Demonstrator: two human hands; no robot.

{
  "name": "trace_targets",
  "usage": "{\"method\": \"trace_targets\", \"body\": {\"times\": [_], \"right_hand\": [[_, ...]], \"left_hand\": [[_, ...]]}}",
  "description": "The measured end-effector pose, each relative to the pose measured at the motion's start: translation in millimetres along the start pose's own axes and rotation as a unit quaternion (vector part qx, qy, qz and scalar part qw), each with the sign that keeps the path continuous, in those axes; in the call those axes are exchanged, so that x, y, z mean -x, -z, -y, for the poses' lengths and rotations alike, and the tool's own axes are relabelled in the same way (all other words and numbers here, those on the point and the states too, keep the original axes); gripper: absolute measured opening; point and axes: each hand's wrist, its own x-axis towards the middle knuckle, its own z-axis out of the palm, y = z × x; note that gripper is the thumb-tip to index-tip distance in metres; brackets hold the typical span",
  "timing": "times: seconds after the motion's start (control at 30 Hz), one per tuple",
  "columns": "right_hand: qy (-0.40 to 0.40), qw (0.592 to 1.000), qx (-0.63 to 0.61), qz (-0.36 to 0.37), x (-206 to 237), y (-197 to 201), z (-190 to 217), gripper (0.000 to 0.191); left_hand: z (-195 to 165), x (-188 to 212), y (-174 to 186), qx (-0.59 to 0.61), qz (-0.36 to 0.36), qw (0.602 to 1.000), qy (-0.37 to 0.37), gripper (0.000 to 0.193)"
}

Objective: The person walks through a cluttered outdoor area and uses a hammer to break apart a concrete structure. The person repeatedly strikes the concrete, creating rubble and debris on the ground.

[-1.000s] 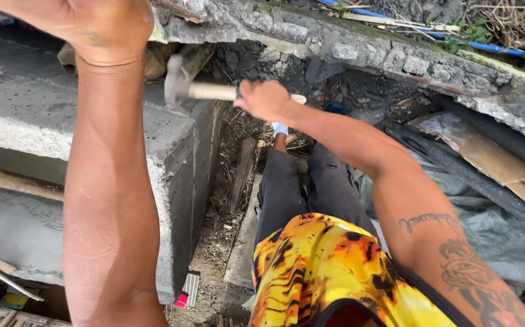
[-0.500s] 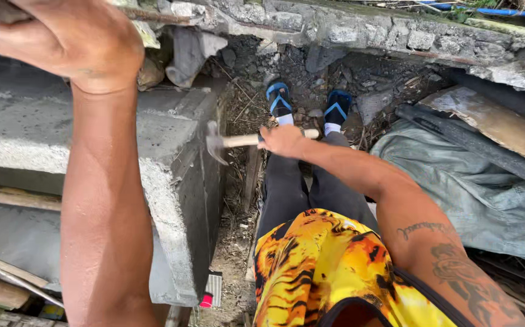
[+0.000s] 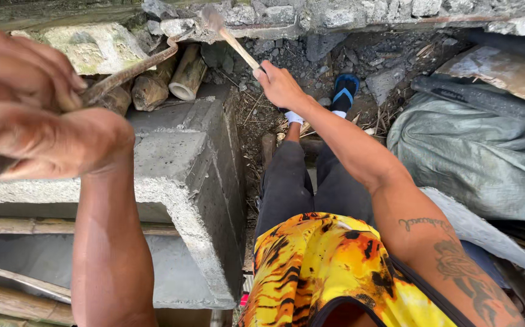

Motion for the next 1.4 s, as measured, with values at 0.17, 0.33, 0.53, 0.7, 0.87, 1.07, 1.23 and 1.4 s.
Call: {"method": "trace_targets", "body": {"times": [0.17,0.33,0.53,0.7,0.87,1.07,1.23,1.4], "right_hand": [[-0.312,0.817,-0.480,0.064,-41,-65,30,0.025],[-0.184,0.790,-0.578,0.094,-75,-60,45,0.041],[-0.246,0.741,-0.625,-0.015,45,-6,-57,0.022],[-0.301,0.500,-0.746,-0.321,226,33,-211,0.025],[-0.256,0.254,-0.707,-0.608,260,73,-229,0.023],[-0.163,0.416,-0.840,-0.309,39,39,-121,0.020],[-0.243,0.505,-0.761,-0.327,155,-18,-187,0.012],[-0.250,0.283,-0.646,-0.663,374,-12,-274,0.008]], "left_hand": [[27,21,31,-0.119,0.012,0.977,0.174,0.049],[64,25,94,-0.207,-0.049,0.908,0.362,0.052],[101,26,135,-0.231,-0.126,0.869,0.419,0.055],[90,10,137,-0.271,-0.179,0.855,0.405,0.058],[78,-24,125,-0.295,-0.192,0.856,0.380,0.061],[73,-52,113,-0.309,-0.198,0.867,0.337,0.064],[66,-68,105,-0.307,-0.199,0.875,0.318,0.067],[63,-80,93,-0.321,-0.184,0.879,0.301,0.070]]}}
